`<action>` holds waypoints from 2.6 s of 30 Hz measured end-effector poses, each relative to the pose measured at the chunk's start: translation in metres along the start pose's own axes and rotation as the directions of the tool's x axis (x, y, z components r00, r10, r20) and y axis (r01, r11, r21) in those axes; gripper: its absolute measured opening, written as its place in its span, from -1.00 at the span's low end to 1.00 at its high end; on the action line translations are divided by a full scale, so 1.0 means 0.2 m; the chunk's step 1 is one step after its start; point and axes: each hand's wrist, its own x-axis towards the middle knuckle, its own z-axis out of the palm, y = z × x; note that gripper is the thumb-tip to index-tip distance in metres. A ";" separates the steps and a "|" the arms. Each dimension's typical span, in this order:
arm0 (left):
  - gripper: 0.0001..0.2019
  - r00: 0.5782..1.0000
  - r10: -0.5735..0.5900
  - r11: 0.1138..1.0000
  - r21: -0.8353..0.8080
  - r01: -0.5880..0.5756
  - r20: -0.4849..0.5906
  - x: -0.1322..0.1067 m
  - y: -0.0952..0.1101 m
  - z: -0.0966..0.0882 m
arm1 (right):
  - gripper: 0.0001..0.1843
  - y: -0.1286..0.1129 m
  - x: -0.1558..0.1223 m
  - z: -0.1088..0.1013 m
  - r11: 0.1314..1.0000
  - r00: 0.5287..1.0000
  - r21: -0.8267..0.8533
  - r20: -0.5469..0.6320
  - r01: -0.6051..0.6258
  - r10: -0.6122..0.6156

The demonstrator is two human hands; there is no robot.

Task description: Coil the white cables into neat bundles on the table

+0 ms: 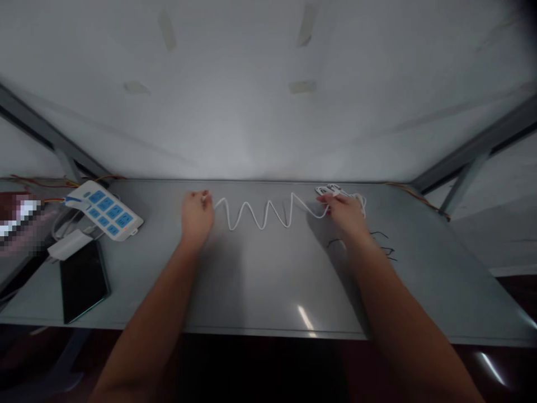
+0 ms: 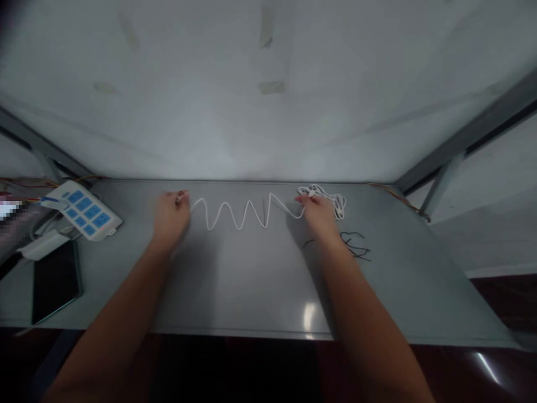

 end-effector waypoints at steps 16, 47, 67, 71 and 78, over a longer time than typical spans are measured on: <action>-0.65 0.950 -0.238 0.949 0.159 0.272 -0.204 0.09 -0.12 -0.30 | -0.88 -0.11 0.08 -0.40 0.940 0.934 0.296 -0.351 0.171 -0.059; -0.87 0.900 0.435 0.703 -0.608 -0.368 -0.041 -0.28 0.26 0.06 | -0.74 -0.04 -0.35 0.23 0.930 0.820 0.183 0.438 0.319 -0.368; -0.81 0.844 0.535 0.695 -0.587 -0.414 0.039 -0.30 0.29 0.00 | -0.86 -0.13 -0.38 0.15 0.815 0.719 0.161 0.398 0.557 -0.570; -0.82 0.839 0.542 0.687 -0.596 -0.416 0.040 -0.30 0.29 0.00 | -0.86 -0.13 -0.37 0.15 0.806 0.709 0.172 0.395 0.567 -0.584; -0.81 0.832 0.551 0.683 -0.607 -0.406 0.064 -0.30 0.28 0.01 | -0.92 -0.13 -0.38 0.15 0.802 0.700 0.215 0.396 0.558 -0.594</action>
